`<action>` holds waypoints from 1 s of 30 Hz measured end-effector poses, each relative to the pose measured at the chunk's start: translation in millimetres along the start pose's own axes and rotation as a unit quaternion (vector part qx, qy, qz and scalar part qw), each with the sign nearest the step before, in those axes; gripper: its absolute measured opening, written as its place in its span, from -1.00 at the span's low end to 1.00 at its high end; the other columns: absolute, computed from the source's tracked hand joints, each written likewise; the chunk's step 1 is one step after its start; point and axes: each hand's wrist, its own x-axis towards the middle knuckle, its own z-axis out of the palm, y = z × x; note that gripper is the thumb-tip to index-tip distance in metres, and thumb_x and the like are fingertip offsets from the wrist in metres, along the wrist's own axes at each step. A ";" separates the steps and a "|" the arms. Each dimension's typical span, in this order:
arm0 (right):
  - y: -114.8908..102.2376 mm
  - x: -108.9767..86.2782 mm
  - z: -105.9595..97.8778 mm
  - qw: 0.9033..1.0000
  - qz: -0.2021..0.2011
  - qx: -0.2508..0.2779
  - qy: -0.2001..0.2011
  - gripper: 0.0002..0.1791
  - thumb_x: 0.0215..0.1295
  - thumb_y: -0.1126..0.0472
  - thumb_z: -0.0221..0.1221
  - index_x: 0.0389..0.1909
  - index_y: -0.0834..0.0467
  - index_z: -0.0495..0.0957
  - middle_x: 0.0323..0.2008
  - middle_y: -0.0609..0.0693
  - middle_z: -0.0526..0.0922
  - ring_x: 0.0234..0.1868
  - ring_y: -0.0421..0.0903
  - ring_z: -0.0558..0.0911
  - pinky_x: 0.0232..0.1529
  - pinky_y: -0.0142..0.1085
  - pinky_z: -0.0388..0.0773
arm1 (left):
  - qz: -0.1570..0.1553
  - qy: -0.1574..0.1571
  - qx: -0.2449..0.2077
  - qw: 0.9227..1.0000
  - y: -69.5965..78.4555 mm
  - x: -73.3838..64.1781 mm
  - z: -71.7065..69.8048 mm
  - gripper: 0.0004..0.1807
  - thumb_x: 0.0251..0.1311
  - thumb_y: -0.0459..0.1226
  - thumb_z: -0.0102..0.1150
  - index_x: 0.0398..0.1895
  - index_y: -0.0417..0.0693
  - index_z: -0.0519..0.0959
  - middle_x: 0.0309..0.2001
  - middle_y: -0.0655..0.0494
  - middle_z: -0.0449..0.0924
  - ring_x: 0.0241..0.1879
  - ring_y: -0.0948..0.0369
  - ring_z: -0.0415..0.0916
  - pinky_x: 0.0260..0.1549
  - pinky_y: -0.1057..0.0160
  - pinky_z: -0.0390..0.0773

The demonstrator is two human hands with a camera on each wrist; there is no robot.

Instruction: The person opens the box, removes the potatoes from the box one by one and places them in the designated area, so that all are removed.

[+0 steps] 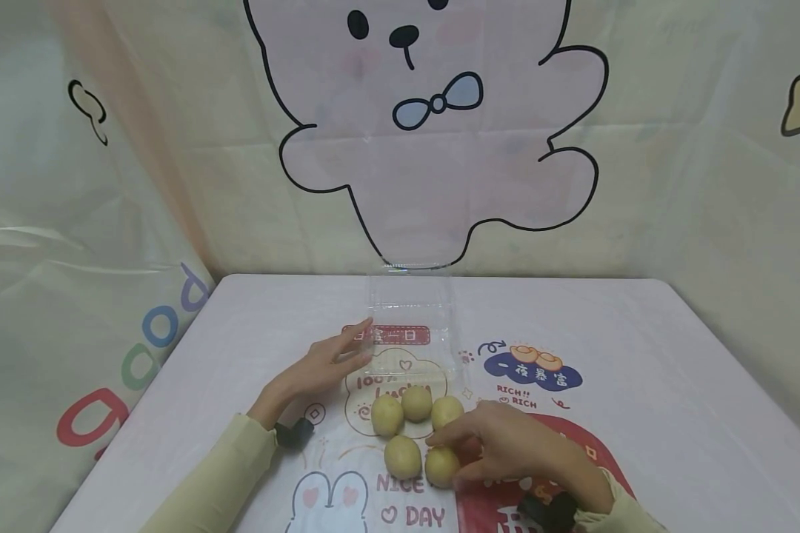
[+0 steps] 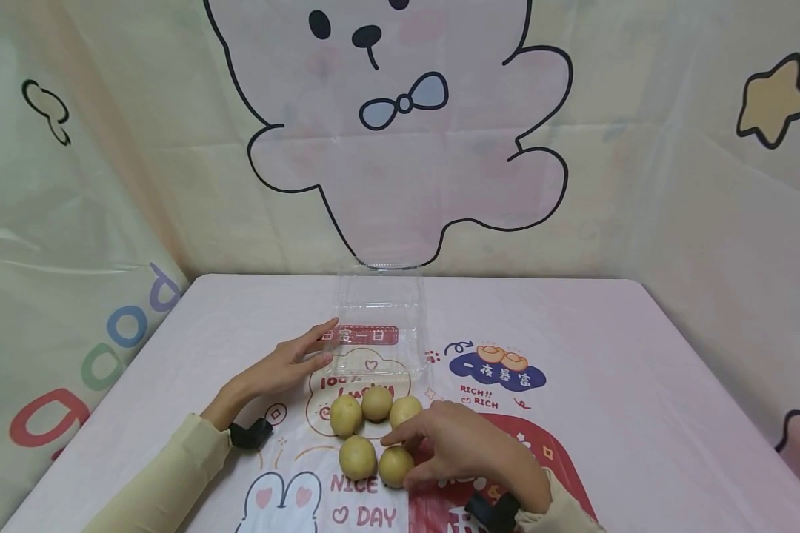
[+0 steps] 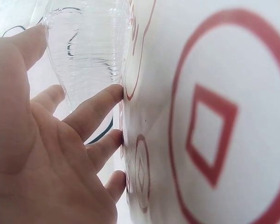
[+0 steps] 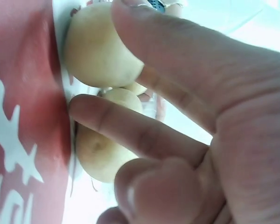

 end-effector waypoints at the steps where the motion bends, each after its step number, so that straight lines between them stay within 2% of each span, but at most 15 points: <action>1: -0.3 -0.9 -1.0 1.000 -0.002 0.001 0.000 -0.48 0.15 -0.15 0.45 0.17 -0.32 0.65 -0.13 -0.43 0.75 -0.26 -0.40 0.65 -0.17 -0.44 0.64 | -0.001 0.000 0.002 1.000 0.1 -0.1 0.2 -0.22 0.41 0.25 0.00 0.61 0.58 -0.04 0.56 -0.02 0.24 0.57 -0.09 0.14 0.49 -0.38 0.03; 8: 0.5 -7.5 -10.8 0.998 -0.059 0.008 0.021 -0.50 0.17 -0.13 0.45 0.15 -0.18 0.68 -0.15 -0.35 0.78 -0.28 -0.44 0.66 -0.36 -0.46 0.62 | -0.009 0.005 0.014 1.000 0.4 0.7 1.5 -0.25 0.45 0.24 -0.08 0.63 0.54 -0.06 0.57 -0.02 0.23 0.60 -0.11 0.05 0.50 -0.39 -0.01; 13: -1.6 -11.0 -16.4 0.994 -0.100 -0.002 0.042 -0.59 0.22 -0.11 0.41 0.09 -0.14 0.71 -0.13 -0.31 0.79 -0.26 -0.41 0.69 -0.39 -0.48 0.58 | -0.007 0.015 0.025 1.000 0.3 0.6 1.4 -0.33 0.52 0.21 -0.19 0.62 0.54 -0.05 0.56 -0.01 0.25 0.62 -0.11 -0.04 0.53 -0.35 -0.07; 19: -1.9 -11.0 -16.6 0.991 -0.121 -0.009 0.051 -0.65 0.27 -0.04 0.40 0.06 -0.11 0.71 -0.09 -0.28 0.79 -0.16 -0.34 0.74 -0.22 -0.41 0.66 | -0.018 0.021 0.020 0.999 1.9 0.8 1.9 -0.38 0.54 0.25 -0.33 0.60 0.61 -0.04 0.63 0.26 0.03 0.65 -0.03 -0.13 0.57 -0.27 -0.09; 23: -1.4 -10.7 -16.7 0.992 -0.118 -0.006 0.051 -0.66 0.28 -0.05 0.38 0.06 -0.12 0.71 -0.09 -0.29 0.79 -0.11 -0.33 0.75 -0.09 -0.33 0.69 | -0.037 0.019 0.003 0.999 2.6 1.0 0.9 -0.36 0.47 0.37 -0.41 0.58 0.72 -0.10 0.63 0.30 -0.02 0.65 -0.02 -0.12 0.56 -0.29 -0.07; 28: -0.7 -9.6 -16.4 0.991 -0.125 -0.010 0.055 -0.66 0.29 -0.07 0.37 0.06 -0.12 0.71 -0.08 -0.28 0.79 -0.11 -0.32 0.75 -0.05 -0.31 0.70 | -0.027 0.017 -0.005 0.999 1.5 1.7 -1.2 -0.33 0.52 0.31 -0.52 0.63 0.58 -0.22 0.67 0.23 -0.13 0.60 -0.18 -0.03 0.52 -0.36 -0.01; 30: -0.8 -9.0 -16.4 0.990 -0.129 -0.012 0.057 -0.67 0.30 -0.07 0.36 0.05 -0.11 0.71 -0.08 -0.26 0.79 -0.11 -0.32 0.75 -0.03 -0.30 0.70 | -0.012 0.015 -0.007 1.000 0.5 2.0 -2.4 -0.34 0.57 0.23 -0.57 0.66 0.38 -0.08 0.68 0.24 -0.23 0.62 -0.19 -0.11 0.53 -0.37 -0.06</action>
